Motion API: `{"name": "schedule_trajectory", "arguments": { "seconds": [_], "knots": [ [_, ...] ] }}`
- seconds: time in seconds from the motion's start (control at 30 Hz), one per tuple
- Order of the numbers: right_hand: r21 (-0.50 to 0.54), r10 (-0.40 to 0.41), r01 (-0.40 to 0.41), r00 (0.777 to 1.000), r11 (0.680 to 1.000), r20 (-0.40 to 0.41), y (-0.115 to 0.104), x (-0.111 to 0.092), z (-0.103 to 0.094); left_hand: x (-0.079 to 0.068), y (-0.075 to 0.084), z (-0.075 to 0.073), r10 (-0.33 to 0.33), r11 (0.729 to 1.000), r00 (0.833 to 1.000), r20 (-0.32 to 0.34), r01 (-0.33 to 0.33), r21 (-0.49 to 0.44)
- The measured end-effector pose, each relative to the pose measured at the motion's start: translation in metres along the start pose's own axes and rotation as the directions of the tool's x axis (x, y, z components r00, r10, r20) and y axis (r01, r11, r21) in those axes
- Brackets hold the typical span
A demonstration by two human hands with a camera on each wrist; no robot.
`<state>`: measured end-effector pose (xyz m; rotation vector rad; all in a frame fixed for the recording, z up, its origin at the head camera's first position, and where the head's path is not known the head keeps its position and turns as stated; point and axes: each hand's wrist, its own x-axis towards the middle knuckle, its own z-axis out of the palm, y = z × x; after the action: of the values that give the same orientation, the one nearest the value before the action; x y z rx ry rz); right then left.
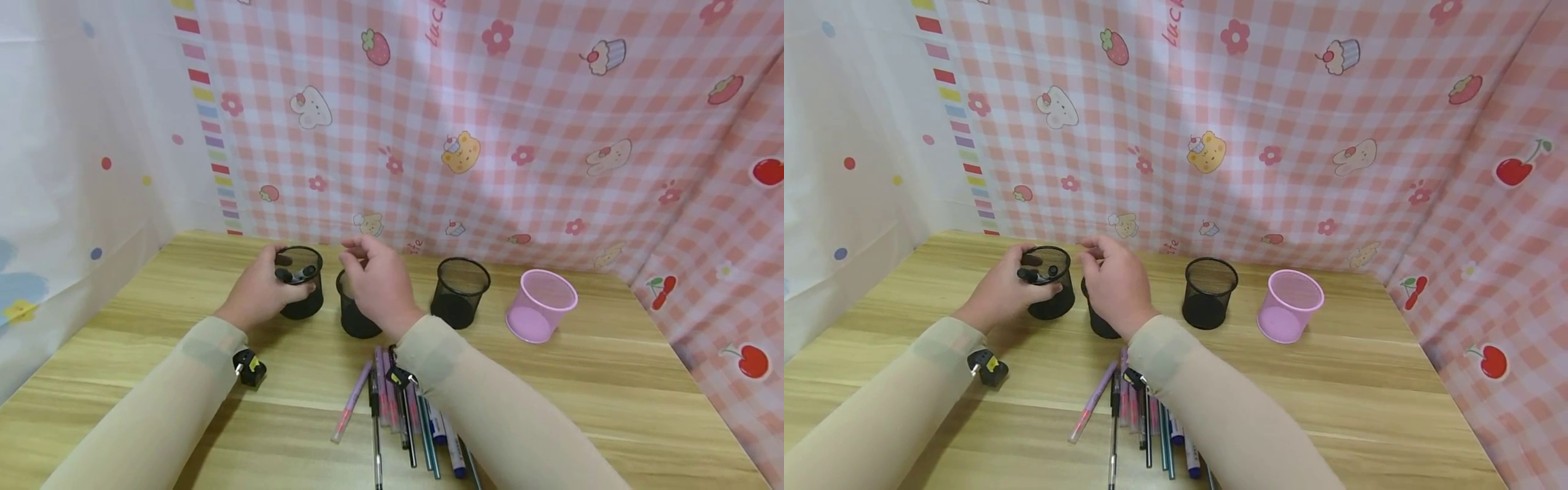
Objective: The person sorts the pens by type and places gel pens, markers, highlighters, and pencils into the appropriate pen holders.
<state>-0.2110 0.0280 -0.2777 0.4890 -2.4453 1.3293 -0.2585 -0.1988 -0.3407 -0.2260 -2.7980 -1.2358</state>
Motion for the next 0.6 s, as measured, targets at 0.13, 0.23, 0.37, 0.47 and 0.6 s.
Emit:
{"name": "schedule_trajectory", "arguments": {
  "seconds": [0.13,0.23,0.37,0.47,0.6],
  "knots": [
    [0.007,0.009,-0.009,1.000,1.000,-0.002,0.003,-0.002,-0.016,0.000,0.000,-0.001,0.000,1.000,1.000,0.009,0.000,0.007],
    [-0.033,0.046,-0.046,0.999,0.998,-0.001,0.007,-0.005,-0.034,0.000,0.000,-0.001,0.003,1.000,1.000,0.015,-0.003,0.009],
    [-0.134,0.112,-0.105,0.993,0.985,0.047,0.018,-0.010,-0.061,-0.001,0.000,-0.002,0.002,1.000,1.000,0.016,-0.002,0.013],
    [-0.248,0.158,-0.126,0.980,0.961,0.117,0.029,-0.015,-0.081,-0.001,-0.001,-0.002,-0.001,1.000,1.000,0.008,0.001,0.001],
    [-0.412,0.225,-0.108,0.942,0.905,0.248,0.046,-0.022,-0.103,0.000,-0.003,-0.003,0.000,1.000,1.000,0.006,0.000,-0.012]
  ]
}}
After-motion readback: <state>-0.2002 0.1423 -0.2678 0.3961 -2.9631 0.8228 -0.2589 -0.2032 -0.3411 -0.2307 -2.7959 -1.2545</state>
